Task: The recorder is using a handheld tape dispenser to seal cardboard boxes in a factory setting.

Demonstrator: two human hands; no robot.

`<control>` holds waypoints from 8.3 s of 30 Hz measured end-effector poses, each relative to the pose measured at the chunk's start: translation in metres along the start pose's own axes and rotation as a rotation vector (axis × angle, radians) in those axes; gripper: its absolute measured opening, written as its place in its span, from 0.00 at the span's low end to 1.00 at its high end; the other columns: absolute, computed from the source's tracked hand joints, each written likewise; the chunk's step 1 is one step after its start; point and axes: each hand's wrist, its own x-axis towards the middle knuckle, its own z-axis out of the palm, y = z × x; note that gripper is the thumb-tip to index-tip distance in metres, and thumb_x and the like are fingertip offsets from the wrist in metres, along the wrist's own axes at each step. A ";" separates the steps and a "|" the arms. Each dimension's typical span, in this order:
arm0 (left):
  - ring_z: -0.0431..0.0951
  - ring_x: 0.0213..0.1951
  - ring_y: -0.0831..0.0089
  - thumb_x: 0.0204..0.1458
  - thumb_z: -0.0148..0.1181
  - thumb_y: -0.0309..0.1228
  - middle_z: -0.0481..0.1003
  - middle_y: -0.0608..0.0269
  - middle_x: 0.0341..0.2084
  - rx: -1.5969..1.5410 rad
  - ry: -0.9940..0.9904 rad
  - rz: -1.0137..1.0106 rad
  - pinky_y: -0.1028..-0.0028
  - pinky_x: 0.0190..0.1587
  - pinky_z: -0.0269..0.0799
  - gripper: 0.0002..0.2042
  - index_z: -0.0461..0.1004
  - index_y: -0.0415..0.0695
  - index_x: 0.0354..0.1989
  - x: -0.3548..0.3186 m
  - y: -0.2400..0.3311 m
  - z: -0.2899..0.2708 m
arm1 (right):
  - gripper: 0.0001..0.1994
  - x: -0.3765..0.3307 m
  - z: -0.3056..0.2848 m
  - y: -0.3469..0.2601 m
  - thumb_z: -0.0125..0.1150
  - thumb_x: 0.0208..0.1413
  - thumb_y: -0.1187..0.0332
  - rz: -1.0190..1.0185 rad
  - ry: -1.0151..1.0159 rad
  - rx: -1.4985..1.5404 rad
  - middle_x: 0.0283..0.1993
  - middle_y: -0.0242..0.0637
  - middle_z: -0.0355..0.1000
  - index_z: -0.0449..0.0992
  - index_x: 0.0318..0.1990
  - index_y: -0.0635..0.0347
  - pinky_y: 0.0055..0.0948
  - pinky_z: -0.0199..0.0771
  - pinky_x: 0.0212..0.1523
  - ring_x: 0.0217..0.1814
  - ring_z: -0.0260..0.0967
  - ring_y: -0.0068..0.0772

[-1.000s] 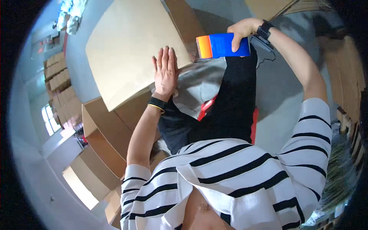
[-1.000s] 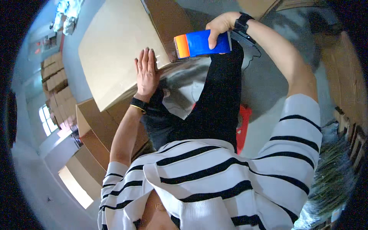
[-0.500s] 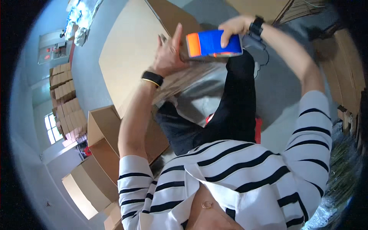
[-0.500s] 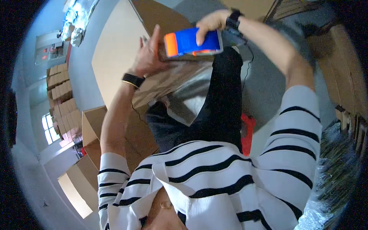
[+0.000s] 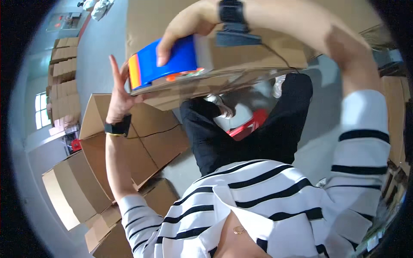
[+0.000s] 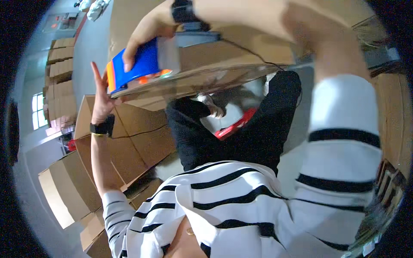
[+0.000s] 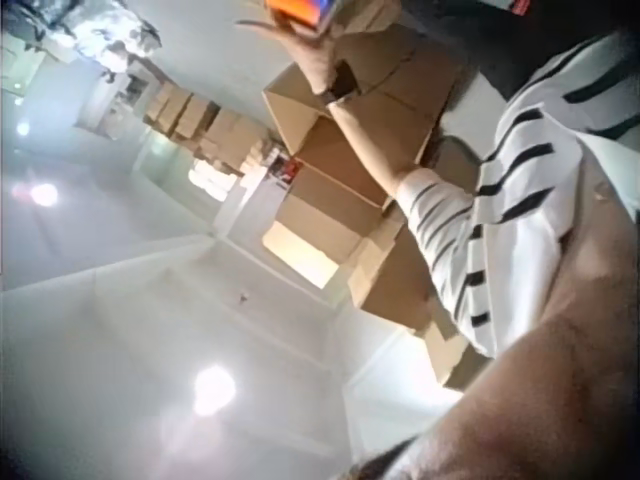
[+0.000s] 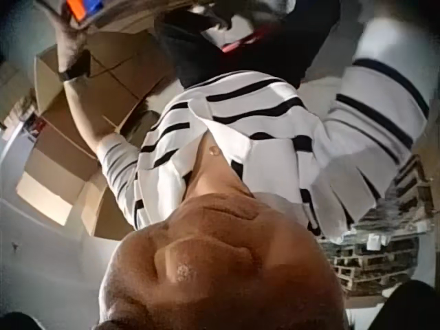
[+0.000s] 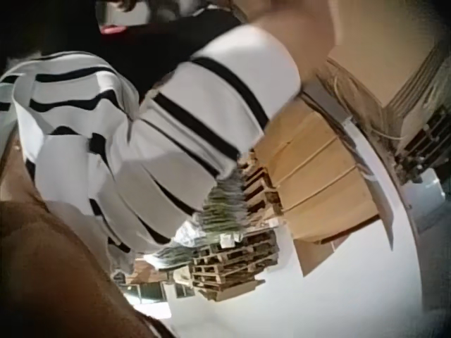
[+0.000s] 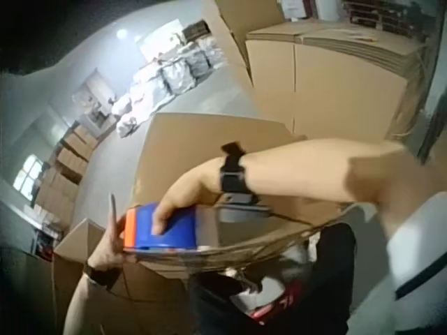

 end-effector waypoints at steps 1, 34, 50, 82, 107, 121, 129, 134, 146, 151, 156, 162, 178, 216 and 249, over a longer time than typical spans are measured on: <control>0.59 0.64 0.54 0.29 0.79 0.34 0.57 0.44 0.63 -0.088 0.050 -0.042 0.59 0.66 0.53 0.70 0.17 0.50 0.69 -0.012 -0.015 -0.005 | 0.24 0.022 0.002 -0.001 0.69 0.46 0.58 0.005 -0.003 0.046 0.43 0.42 0.77 0.74 0.46 0.67 0.32 0.76 0.46 0.40 0.76 0.31; 0.47 0.70 0.55 0.36 0.64 0.13 0.40 0.53 0.71 0.750 -0.057 -0.498 0.54 0.67 0.49 0.57 0.30 0.50 0.71 -0.145 -0.236 -0.070 | 0.21 -0.244 -0.096 0.259 0.73 0.33 0.62 0.584 0.146 -0.124 0.29 0.37 0.77 0.77 0.34 0.69 0.28 0.71 0.33 0.29 0.72 0.27; 0.39 0.71 0.54 0.43 0.60 0.25 0.44 0.47 0.69 0.729 -0.059 -0.156 0.56 0.70 0.33 0.44 0.42 0.38 0.69 0.018 -0.045 0.231 | 0.21 -0.206 -0.101 0.303 0.72 0.31 0.58 0.551 0.190 -0.172 0.28 0.34 0.76 0.79 0.32 0.65 0.29 0.69 0.32 0.28 0.71 0.27; 0.39 0.68 0.38 0.26 0.77 0.45 0.35 0.52 0.70 0.912 -0.553 0.028 0.20 0.51 0.49 0.51 0.53 0.68 0.65 0.134 0.020 0.280 | 0.22 -0.214 -0.086 0.287 0.71 0.37 0.55 0.353 0.232 -0.421 0.30 0.35 0.77 0.79 0.34 0.65 0.30 0.72 0.33 0.30 0.73 0.28; 0.47 0.69 0.50 0.27 0.76 0.35 0.49 0.47 0.67 0.610 -0.179 0.229 0.54 0.63 0.59 0.44 0.61 0.44 0.58 0.101 0.072 0.092 | 0.27 -0.185 -0.063 0.050 0.72 0.36 0.60 0.385 0.247 -0.381 0.35 0.42 0.77 0.75 0.43 0.70 0.29 0.75 0.38 0.32 0.74 0.32; 0.60 0.64 0.63 0.28 0.75 0.25 0.60 0.54 0.62 0.062 -0.028 -0.137 0.64 0.64 0.58 0.43 0.57 0.46 0.58 -0.034 -0.041 -0.037 | 0.19 0.012 -0.006 0.000 0.67 0.49 0.62 0.013 -0.093 0.002 0.44 0.44 0.77 0.76 0.43 0.70 0.30 0.74 0.48 0.41 0.75 0.32; 0.62 0.62 0.64 0.37 0.69 0.17 0.58 0.54 0.63 -0.197 0.062 -0.504 0.67 0.60 0.67 0.40 0.54 0.47 0.61 -0.094 -0.133 -0.071 | 0.24 -0.118 -0.057 0.096 0.73 0.35 0.58 0.308 0.099 -0.293 0.28 0.32 0.74 0.76 0.35 0.69 0.25 0.67 0.30 0.28 0.68 0.22; 0.60 0.63 0.68 0.62 0.47 0.38 0.50 0.59 0.68 -0.531 0.280 -0.795 0.74 0.48 0.76 0.24 0.52 0.49 0.66 -0.131 -0.173 -0.096 | 0.20 -0.218 -0.072 0.155 0.76 0.32 0.62 0.546 0.202 -0.247 0.22 0.27 0.70 0.74 0.27 0.68 0.25 0.65 0.27 0.25 0.64 0.20; 0.44 0.70 0.66 0.47 0.51 0.07 0.41 0.61 0.71 0.015 0.207 -0.722 0.77 0.53 0.69 0.37 0.52 0.52 0.65 -0.158 -0.203 -0.092 | 0.22 -0.251 -0.115 0.262 0.73 0.34 0.61 0.615 0.107 -0.225 0.29 0.36 0.77 0.78 0.35 0.68 0.28 0.71 0.35 0.30 0.71 0.27; 0.41 0.71 0.71 0.65 0.39 0.45 0.38 0.65 0.72 -0.293 0.401 -0.786 0.84 0.44 0.72 0.24 0.50 0.54 0.68 -0.164 -0.206 -0.094 | 0.23 -0.221 -0.120 0.286 0.73 0.34 0.56 0.617 0.133 -0.300 0.31 0.38 0.78 0.78 0.34 0.68 0.31 0.72 0.34 0.30 0.73 0.30; 0.46 0.66 0.79 0.58 0.56 0.42 0.37 0.62 0.72 0.173 -0.074 -0.370 0.75 0.48 0.71 0.36 0.42 0.54 0.70 -0.172 -0.213 -0.107 | 0.26 -0.201 -0.125 0.293 0.73 0.32 0.56 0.694 0.181 -0.290 0.31 0.40 0.78 0.78 0.36 0.70 0.29 0.73 0.35 0.32 0.74 0.30; 0.67 0.31 0.83 0.60 0.55 0.35 0.66 0.64 0.52 -0.066 0.311 -0.797 0.81 0.29 0.66 0.34 0.42 0.54 0.70 -0.155 -0.209 -0.090 | 0.27 -0.180 -0.107 0.286 0.72 0.30 0.52 0.829 0.164 -0.679 0.31 0.45 0.78 0.80 0.34 0.69 0.33 0.75 0.34 0.31 0.77 0.38; 0.62 0.31 0.82 0.64 0.47 0.40 0.65 0.73 0.28 0.114 0.537 -0.891 0.80 0.35 0.60 0.16 0.68 0.41 0.51 -0.150 -0.224 -0.073 | 0.30 -0.085 -0.079 0.240 0.68 0.46 0.55 -0.451 0.478 0.249 0.47 0.40 0.75 0.71 0.55 0.62 0.28 0.73 0.48 0.44 0.72 0.28; 0.75 0.41 0.68 0.64 0.38 0.49 0.74 0.52 0.44 0.509 0.663 -1.164 0.72 0.38 0.74 0.28 0.67 0.35 0.57 -0.129 -0.245 -0.050 | 0.20 -0.060 0.032 0.405 0.57 0.55 0.48 -0.915 1.256 1.724 0.31 0.36 0.74 0.74 0.41 0.55 0.38 0.74 0.46 0.36 0.74 0.37; 0.73 0.27 0.76 0.50 0.64 0.31 0.73 0.62 0.26 -0.586 1.472 -0.602 0.75 0.29 0.72 0.10 0.72 0.37 0.31 -0.078 -0.200 0.044 | 0.35 -0.125 -0.030 0.352 0.62 0.53 0.45 -0.205 1.660 0.656 0.57 0.33 0.67 0.65 0.60 0.61 0.30 0.61 0.58 0.56 0.64 0.27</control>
